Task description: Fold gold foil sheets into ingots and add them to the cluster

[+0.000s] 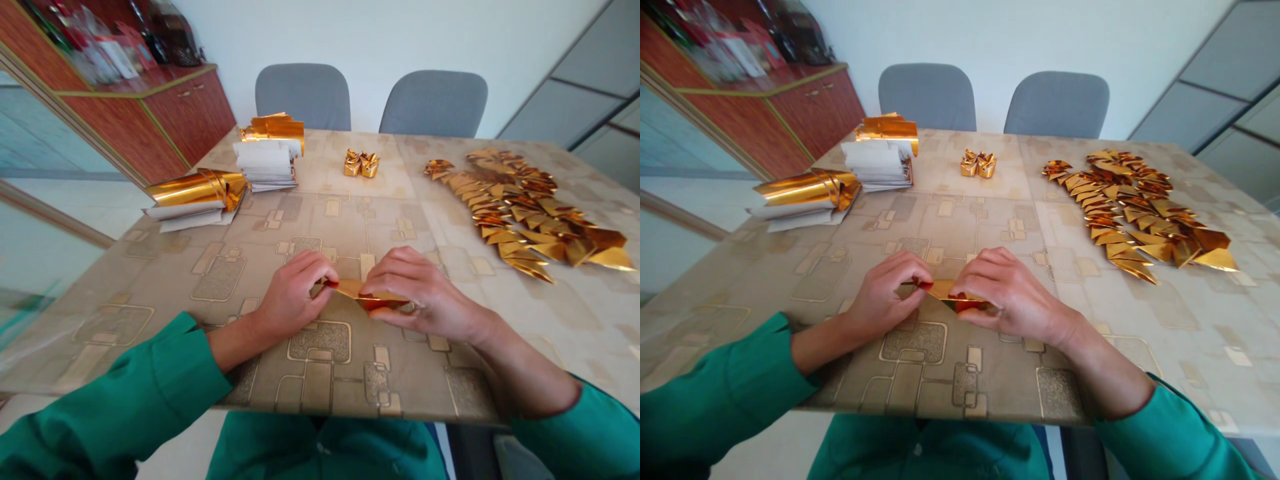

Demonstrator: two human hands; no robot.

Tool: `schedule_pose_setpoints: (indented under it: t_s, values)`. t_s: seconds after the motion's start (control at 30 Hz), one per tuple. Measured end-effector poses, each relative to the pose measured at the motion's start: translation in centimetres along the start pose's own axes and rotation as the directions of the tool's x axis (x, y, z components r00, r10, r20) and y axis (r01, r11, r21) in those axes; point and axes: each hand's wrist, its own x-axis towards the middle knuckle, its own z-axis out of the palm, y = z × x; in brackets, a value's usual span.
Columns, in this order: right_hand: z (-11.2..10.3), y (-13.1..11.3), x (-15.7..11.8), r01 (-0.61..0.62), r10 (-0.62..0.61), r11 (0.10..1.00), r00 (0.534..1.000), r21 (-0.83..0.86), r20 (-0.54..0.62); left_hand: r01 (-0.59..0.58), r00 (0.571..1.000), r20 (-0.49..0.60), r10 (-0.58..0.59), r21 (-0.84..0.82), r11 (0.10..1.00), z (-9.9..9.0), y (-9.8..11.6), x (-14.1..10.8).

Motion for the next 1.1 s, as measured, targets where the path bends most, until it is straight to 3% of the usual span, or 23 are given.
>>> schedule_pose_setpoints:
  t_s: [0.13,0.3,0.5,0.67,0.93,1.1]
  values:
    - [0.3,0.2,-0.1,0.034,-0.036,0.989,0.999,-0.144,-0.012,-0.068,0.995,0.075,0.06,0.111,0.991,0.1,0.3,-0.1]
    - [1.2,0.5,-0.3,0.1,-0.055,0.969,0.978,-0.225,0.199,-0.215,0.954,0.264,0.141,0.279,0.936,0.8,0.4,-0.5]
    - [1.7,0.7,-0.3,0.023,0.011,0.994,0.949,-0.103,0.316,-0.282,0.868,0.47,0.163,0.196,0.939,-0.5,0.3,-0.4]
    - [1.3,0.6,-0.3,-0.01,0.025,0.999,0.943,-0.048,0.331,-0.349,0.818,0.534,0.214,0.165,0.922,-1.7,0.7,-0.8]
    - [1.6,1.4,-0.5,-0.094,0.068,0.991,0.966,0.095,0.248,-0.313,0.852,0.491,0.181,0.201,0.928,-1.3,0.1,-2.4]
    - [2.3,1.7,-0.3,-0.196,0.162,0.961,0.971,0.196,0.176,-0.255,0.903,0.4,0.155,0.211,0.944,-1.0,-0.1,-2.3]
